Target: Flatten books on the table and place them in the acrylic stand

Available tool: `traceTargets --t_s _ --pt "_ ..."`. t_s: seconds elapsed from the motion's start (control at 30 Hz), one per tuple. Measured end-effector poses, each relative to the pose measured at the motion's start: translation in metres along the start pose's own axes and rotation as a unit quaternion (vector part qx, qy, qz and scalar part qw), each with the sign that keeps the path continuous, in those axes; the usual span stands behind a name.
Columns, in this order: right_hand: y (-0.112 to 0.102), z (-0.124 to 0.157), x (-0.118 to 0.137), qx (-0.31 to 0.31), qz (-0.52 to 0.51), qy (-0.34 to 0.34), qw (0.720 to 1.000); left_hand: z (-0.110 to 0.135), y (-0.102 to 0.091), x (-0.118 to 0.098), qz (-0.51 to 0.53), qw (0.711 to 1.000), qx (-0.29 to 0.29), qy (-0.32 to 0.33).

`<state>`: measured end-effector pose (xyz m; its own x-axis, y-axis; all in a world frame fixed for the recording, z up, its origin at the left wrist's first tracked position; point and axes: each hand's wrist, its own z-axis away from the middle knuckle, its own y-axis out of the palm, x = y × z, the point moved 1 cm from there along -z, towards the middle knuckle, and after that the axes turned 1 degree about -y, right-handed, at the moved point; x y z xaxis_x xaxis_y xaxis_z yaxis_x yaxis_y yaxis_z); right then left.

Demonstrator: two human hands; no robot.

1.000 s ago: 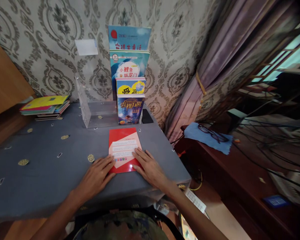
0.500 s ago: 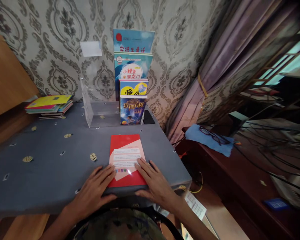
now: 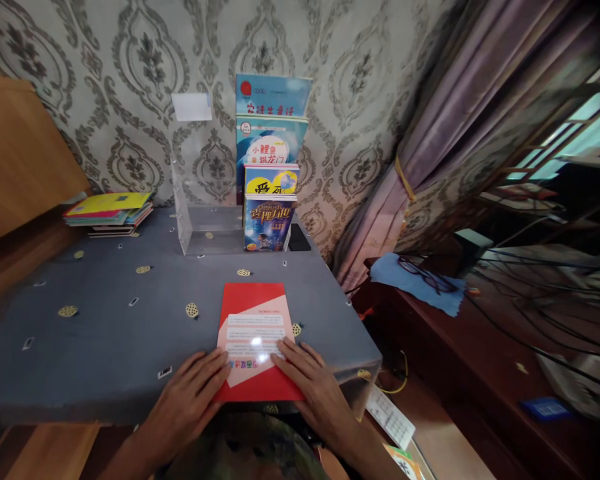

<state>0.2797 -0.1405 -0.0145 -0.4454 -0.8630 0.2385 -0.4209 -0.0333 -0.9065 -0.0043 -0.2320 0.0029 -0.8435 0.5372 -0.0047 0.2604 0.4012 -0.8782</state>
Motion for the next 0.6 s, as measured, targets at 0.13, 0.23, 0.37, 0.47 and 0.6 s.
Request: traceTargets --t_s 0.13,0.23,0.37,0.47,0.6 --pt "-0.010 0.005 0.003 -0.012 -0.037 -0.018 0.999 0.006 -0.011 0.002 0.036 0.999 -0.010 -0.017" --pt "-0.020 0.004 0.008 -0.030 -0.075 -0.029 0.996 0.003 -0.024 0.007 0.107 0.992 -0.053 -0.038" --pt "-0.035 -0.009 0.015 -0.088 -0.161 -0.017 0.983 -0.020 -0.037 0.018 0.206 0.968 -0.125 -0.067" --pt "-0.049 -0.026 0.021 -0.121 -0.245 0.038 0.961 -0.047 -0.033 0.031 0.256 0.946 -0.148 -0.133" --pt "-0.063 -0.054 0.020 -0.194 -0.334 0.167 0.907 -0.084 -0.019 0.056 0.308 0.896 -0.176 -0.269"
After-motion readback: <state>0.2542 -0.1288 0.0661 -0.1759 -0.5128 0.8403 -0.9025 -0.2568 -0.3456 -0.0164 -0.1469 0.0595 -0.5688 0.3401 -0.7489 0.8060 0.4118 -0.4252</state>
